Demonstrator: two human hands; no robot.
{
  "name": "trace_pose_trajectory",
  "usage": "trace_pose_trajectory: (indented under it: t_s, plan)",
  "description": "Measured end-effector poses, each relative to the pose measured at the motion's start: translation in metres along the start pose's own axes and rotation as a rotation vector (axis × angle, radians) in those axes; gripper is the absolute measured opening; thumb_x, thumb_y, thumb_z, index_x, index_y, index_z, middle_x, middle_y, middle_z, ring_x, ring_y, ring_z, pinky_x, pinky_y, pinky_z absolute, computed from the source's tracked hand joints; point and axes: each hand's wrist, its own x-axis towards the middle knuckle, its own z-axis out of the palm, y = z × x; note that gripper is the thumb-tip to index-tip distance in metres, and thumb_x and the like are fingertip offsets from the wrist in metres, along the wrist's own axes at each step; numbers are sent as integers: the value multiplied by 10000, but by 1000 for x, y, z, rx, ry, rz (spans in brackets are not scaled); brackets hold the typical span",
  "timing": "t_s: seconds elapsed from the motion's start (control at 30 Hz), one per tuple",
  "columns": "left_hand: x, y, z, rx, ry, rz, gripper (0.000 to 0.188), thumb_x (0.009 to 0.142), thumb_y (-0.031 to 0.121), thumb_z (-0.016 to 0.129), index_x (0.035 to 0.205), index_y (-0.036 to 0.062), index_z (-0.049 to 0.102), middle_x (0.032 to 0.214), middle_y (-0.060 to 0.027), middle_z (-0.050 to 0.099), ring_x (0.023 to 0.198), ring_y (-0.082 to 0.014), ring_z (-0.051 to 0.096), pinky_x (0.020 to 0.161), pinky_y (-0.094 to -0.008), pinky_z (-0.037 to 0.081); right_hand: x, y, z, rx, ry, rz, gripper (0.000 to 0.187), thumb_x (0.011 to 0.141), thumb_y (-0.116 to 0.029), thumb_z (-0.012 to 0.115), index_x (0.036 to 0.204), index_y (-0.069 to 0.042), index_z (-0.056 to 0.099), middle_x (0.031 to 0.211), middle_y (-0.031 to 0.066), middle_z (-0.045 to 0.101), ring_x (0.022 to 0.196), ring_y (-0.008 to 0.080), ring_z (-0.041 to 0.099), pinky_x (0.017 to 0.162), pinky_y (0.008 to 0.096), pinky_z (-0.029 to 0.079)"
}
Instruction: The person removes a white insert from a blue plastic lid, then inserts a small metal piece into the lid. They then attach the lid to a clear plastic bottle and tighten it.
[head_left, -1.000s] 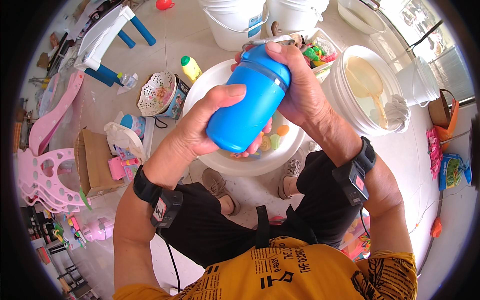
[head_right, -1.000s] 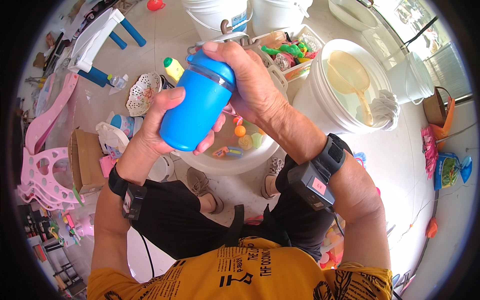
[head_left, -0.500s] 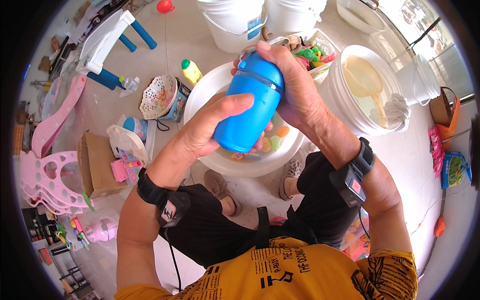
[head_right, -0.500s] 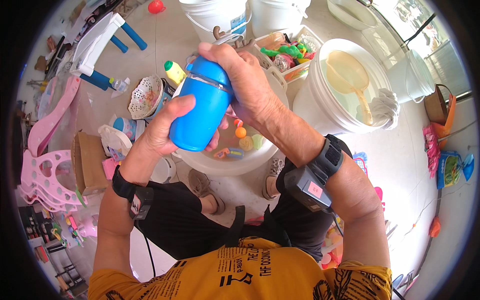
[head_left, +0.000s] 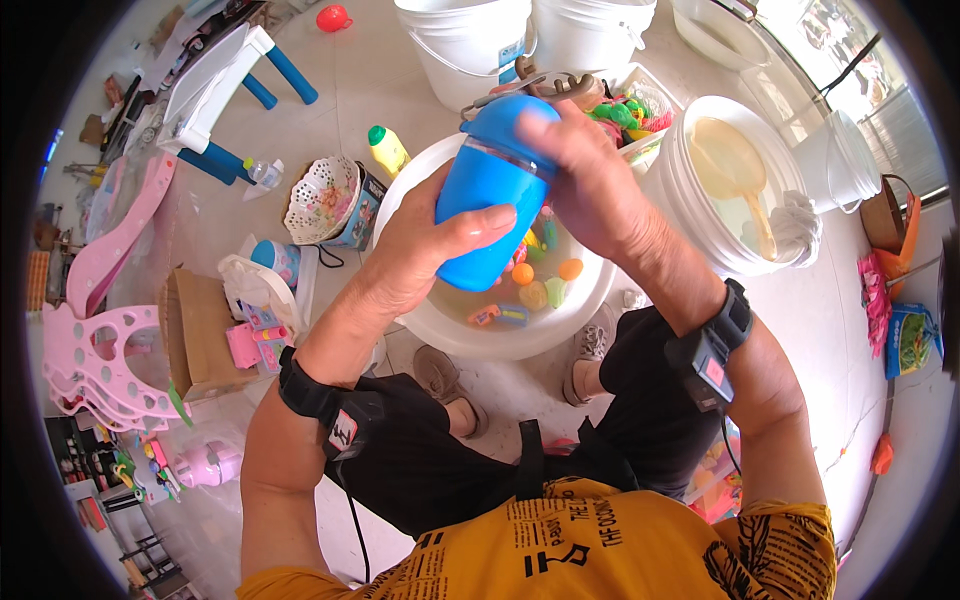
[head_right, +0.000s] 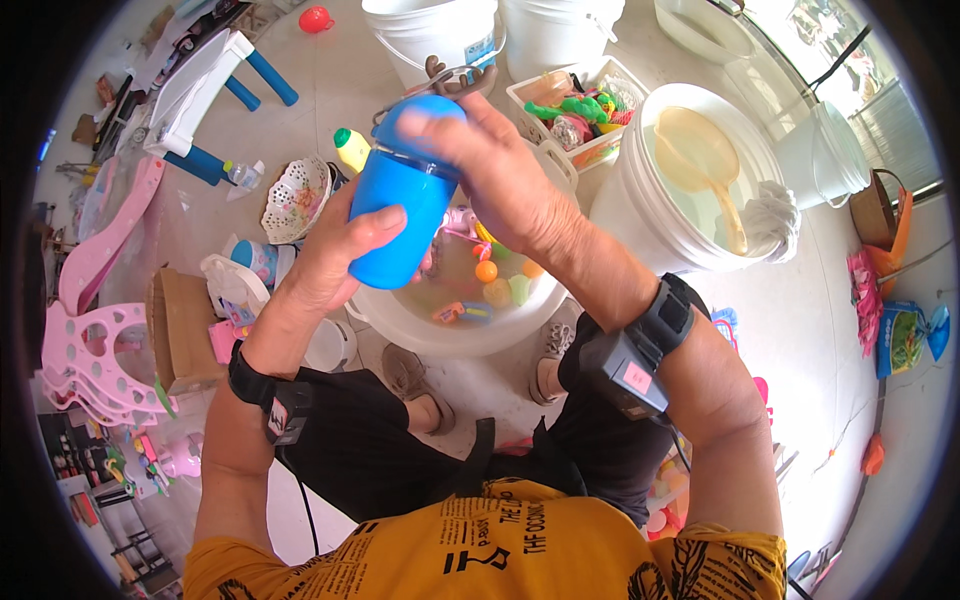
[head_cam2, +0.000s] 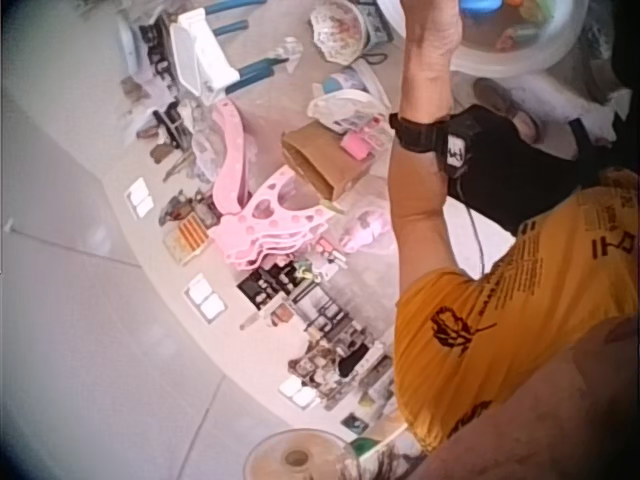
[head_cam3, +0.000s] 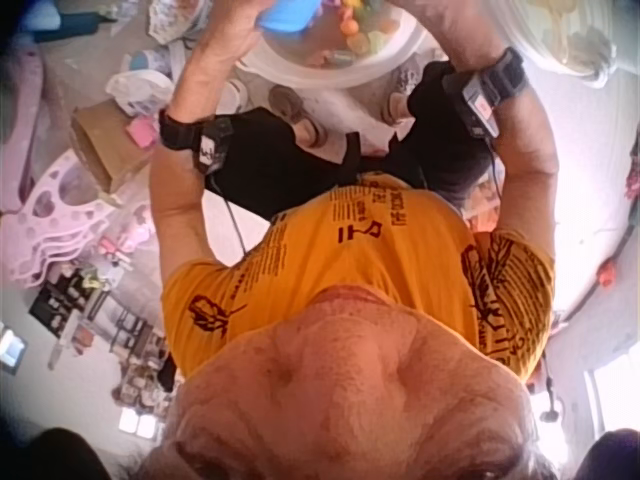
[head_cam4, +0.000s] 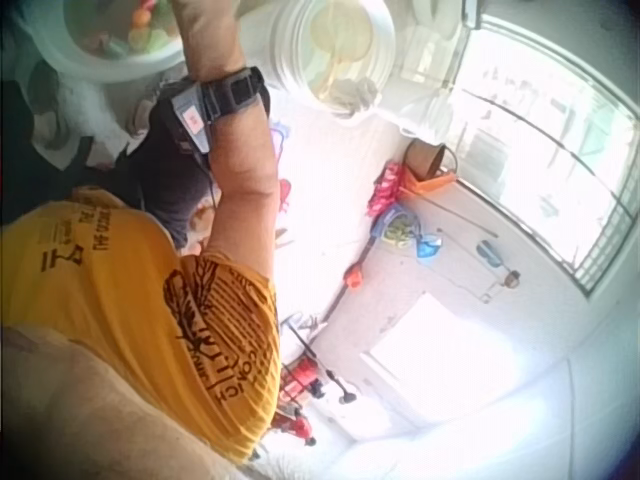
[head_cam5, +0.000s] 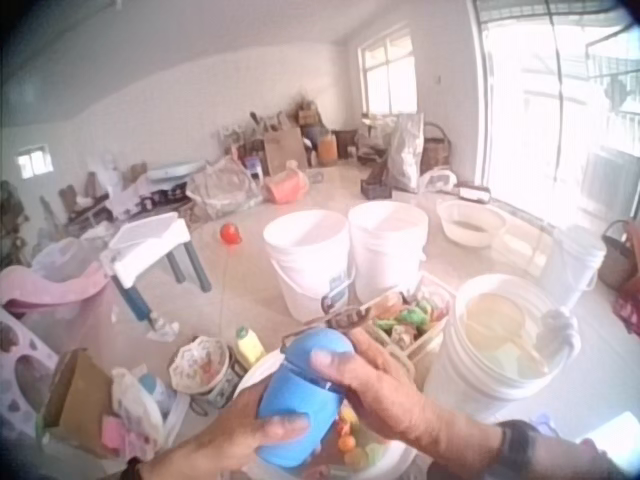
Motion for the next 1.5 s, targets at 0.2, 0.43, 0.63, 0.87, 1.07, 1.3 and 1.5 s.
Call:
trace_pose_trajectory:
  t_s: [0.2,0.43,0.63,0.87,1.07,1.3,1.5]
  plan:
    - [-3,4,-12,189,-19,47,777,737,328,792,1357,-13,471,1100,-136,641,880,-217,696,758,-344,594,-11,2,7,-369,-132,-167,774,804,-324,814,1385,23,440,1216,153,611,1079,228,638,928,366,543]
    - [-3,3,-5,404,126,278,727,727,293,843,1298,-19,519,1126,-132,662,985,-219,684,861,-341,561,-8,5,6,-172,-93,-52,788,803,-297,801,1441,-28,425,1343,136,583,1233,244,570,1085,413,447]
    - [4,-5,0,842,385,508,776,714,317,887,1289,-2,476,1091,-180,664,993,-285,684,875,-379,553,-9,5,9,-426,-12,-166,911,723,-364,890,1404,-10,398,1197,169,604,1101,248,619,927,379,545]
    - [4,-3,-15,404,93,378,806,788,361,830,1389,8,426,1273,-145,587,1152,-239,605,971,-390,510,-12,2,10,-551,-14,-213,905,731,-411,873,1410,-39,404,1218,175,593,1114,268,617,945,401,537]
    - [1,0,-21,107,37,152,685,1006,500,508,1483,24,389,1355,-109,537,1205,-178,564,993,-355,485,-4,4,0,-190,66,-63,885,789,-453,824,1420,10,410,1256,181,567,1150,274,591,967,424,523]
    - [4,0,-25,175,-20,95,722,1031,515,469,1508,-8,325,1445,-149,474,1274,-236,554,1017,-415,515,6,11,-10,144,117,97,847,878,-491,754,1418,47,383,1294,202,530,1165,307,587,994,465,528]
    - [3,0,-17,233,54,153,847,878,532,709,1467,8,398,1333,-138,561,1141,-231,632,922,-397,544,6,16,-11,226,197,149,844,876,-481,762,1406,56,385,1292,198,524,1161,310,594,979,461,546]
